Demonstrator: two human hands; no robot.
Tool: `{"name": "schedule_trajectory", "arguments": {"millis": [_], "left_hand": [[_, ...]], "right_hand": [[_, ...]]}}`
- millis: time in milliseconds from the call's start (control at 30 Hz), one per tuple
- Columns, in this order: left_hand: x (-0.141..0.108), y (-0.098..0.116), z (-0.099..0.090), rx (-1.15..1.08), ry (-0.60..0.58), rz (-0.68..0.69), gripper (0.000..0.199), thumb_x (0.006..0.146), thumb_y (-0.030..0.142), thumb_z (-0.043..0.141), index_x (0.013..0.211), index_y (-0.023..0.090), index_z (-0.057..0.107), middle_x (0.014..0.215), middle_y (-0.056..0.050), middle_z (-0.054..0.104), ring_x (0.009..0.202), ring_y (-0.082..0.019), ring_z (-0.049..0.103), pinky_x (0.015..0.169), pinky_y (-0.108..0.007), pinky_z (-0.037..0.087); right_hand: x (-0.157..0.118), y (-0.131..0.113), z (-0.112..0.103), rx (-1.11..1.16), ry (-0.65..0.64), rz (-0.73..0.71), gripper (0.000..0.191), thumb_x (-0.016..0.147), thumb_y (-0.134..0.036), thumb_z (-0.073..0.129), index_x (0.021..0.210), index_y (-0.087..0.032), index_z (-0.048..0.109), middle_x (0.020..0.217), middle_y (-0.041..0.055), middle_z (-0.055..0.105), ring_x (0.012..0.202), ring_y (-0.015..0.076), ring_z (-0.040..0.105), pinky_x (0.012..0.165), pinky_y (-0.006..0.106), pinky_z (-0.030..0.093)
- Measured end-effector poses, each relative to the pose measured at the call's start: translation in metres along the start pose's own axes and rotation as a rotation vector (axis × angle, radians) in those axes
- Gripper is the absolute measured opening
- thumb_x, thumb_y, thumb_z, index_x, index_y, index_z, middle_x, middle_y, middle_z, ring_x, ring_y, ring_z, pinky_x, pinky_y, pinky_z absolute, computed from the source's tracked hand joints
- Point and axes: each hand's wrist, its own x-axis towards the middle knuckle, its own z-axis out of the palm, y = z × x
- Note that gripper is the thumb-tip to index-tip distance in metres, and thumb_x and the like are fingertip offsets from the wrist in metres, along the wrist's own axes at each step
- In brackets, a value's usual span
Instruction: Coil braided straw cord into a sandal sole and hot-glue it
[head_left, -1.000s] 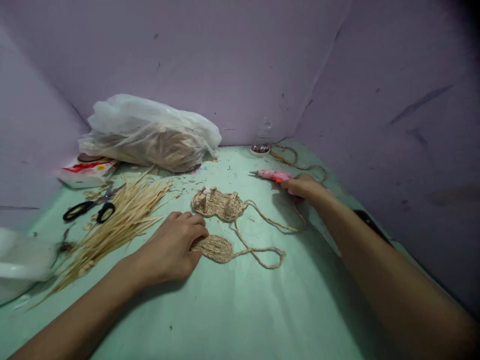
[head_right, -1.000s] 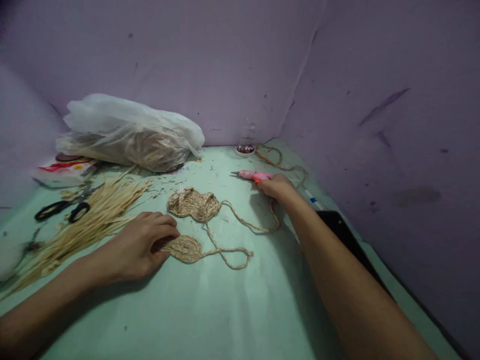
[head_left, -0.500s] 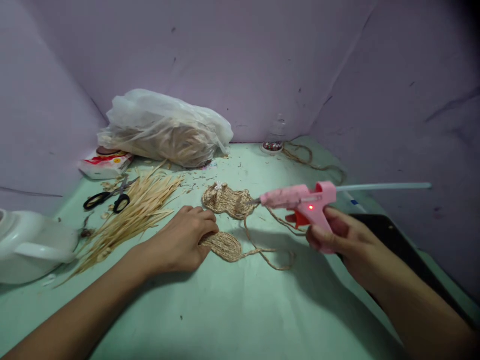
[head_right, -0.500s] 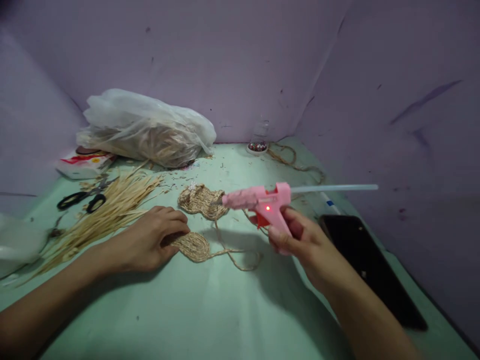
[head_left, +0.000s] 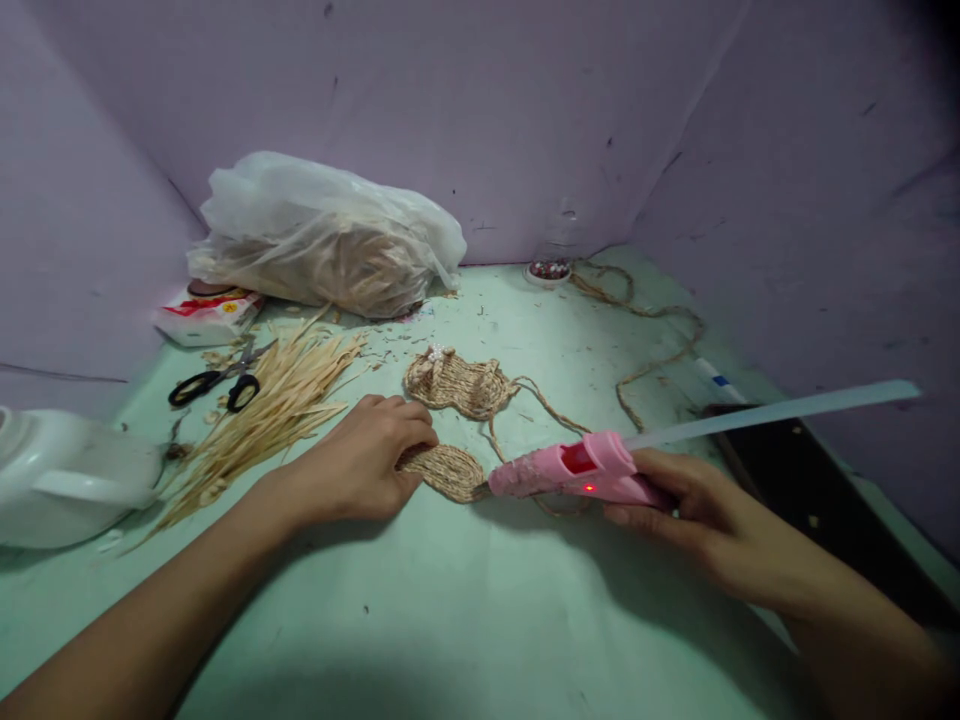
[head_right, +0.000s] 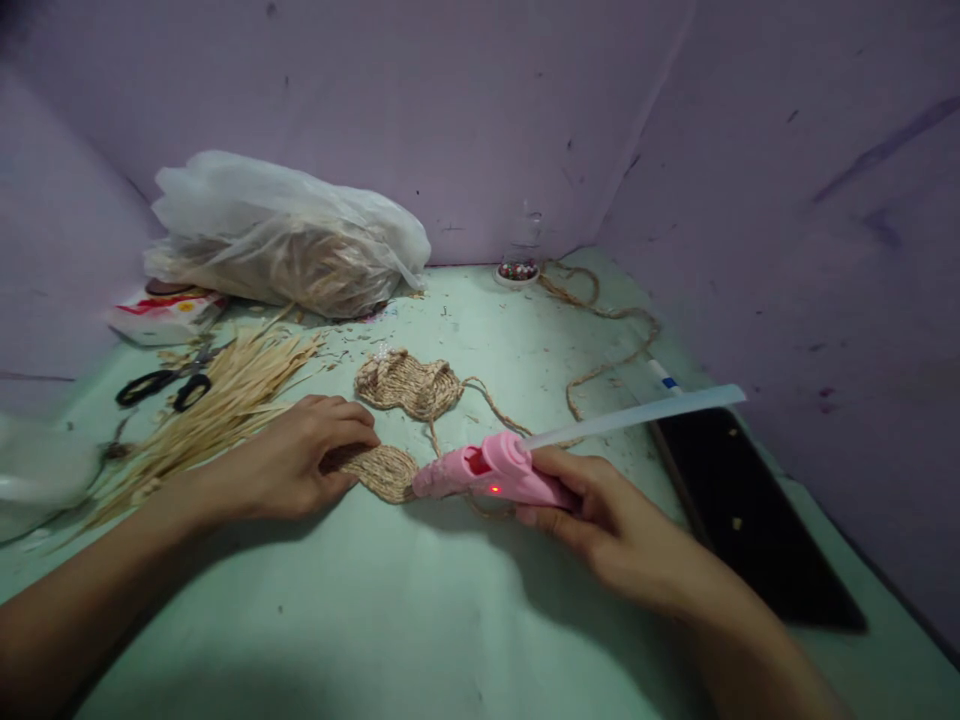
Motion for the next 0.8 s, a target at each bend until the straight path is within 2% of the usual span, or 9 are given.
{"name": "schedule_trajectory", "arguments": {"millis": [67, 200, 333, 500, 633, 700, 800], "left_hand": [[0.0, 0.001, 0.0, 0.006, -0.001, -0.002, 0.027, 0.074, 0.015, 0.049, 0.094, 0.021, 0.065, 0.091, -0.004, 0.062, 0.087, -0.02, 0.056, 0.083, -0.037, 0.04], [0.001, 0.001, 0.0, 0.02, -0.01, -0.02, 0.023, 0.073, 0.016, 0.05, 0.091, 0.02, 0.063, 0.09, -0.004, 0.061, 0.086, -0.021, 0.055, 0.081, -0.036, 0.04], [0.002, 0.002, -0.001, 0.028, -0.01, -0.03, 0.023, 0.074, 0.016, 0.049, 0.092, 0.02, 0.063, 0.09, -0.004, 0.061, 0.087, -0.021, 0.055, 0.081, -0.036, 0.041], [-0.001, 0.002, -0.004, 0.029, -0.05, -0.023, 0.026, 0.077, 0.023, 0.052, 0.101, 0.021, 0.064, 0.098, -0.005, 0.062, 0.092, -0.022, 0.056, 0.086, -0.038, 0.04], [-0.005, 0.0, -0.012, -0.007, -0.067, -0.023, 0.039, 0.074, 0.033, 0.06, 0.111, 0.02, 0.061, 0.111, -0.008, 0.06, 0.1, -0.025, 0.055, 0.088, -0.038, 0.041], [-0.009, -0.004, -0.02, -0.025, -0.015, -0.041, 0.045, 0.074, 0.037, 0.061, 0.116, 0.019, 0.059, 0.118, -0.01, 0.058, 0.107, -0.025, 0.053, 0.091, -0.038, 0.041], [-0.017, -0.01, -0.036, -0.037, 0.127, -0.138, 0.042, 0.078, 0.039, 0.056, 0.115, 0.02, 0.06, 0.12, -0.008, 0.058, 0.108, -0.023, 0.054, 0.092, -0.035, 0.041]], "right_hand": [[0.001, 0.002, -0.002, -0.034, 0.056, -0.026, 0.028, 0.074, -0.042, 0.064, 0.088, -0.02, 0.069, 0.071, 0.003, 0.064, 0.063, 0.0173, 0.057, 0.056, 0.026, 0.047], [0.004, 0.004, -0.006, 0.034, 0.158, -0.031, 0.041, 0.073, -0.042, 0.065, 0.108, -0.021, 0.065, 0.092, 0.0059, 0.068, 0.085, 0.0225, 0.062, 0.072, 0.031, 0.051], [0.005, 0.003, -0.006, 0.059, 0.078, -0.03, 0.043, 0.075, -0.042, 0.064, 0.112, -0.022, 0.064, 0.098, 0.0062, 0.068, 0.09, 0.0233, 0.062, 0.078, 0.033, 0.05], [0.006, -0.001, -0.003, 0.111, 0.114, 0.1, 0.048, 0.071, -0.047, 0.065, 0.11, -0.02, 0.064, 0.085, 0.0054, 0.067, 0.085, 0.0249, 0.061, 0.07, 0.034, 0.05], [0.008, -0.001, 0.001, 0.209, 0.231, 0.188, 0.05, 0.062, -0.046, 0.07, 0.105, -0.022, 0.063, 0.09, 0.0055, 0.066, 0.081, 0.0239, 0.06, 0.066, 0.035, 0.048], [0.009, -0.001, 0.002, 0.272, 0.303, 0.175, 0.048, 0.059, -0.045, 0.073, 0.101, -0.023, 0.063, 0.09, 0.0048, 0.065, 0.079, 0.0222, 0.059, 0.065, 0.033, 0.047], [0.016, -0.002, 0.0, 0.356, 0.358, 0.129, 0.037, 0.06, -0.042, 0.074, 0.088, -0.021, 0.063, 0.07, -0.0005, 0.059, 0.061, 0.0144, 0.053, 0.055, 0.026, 0.044]]}}
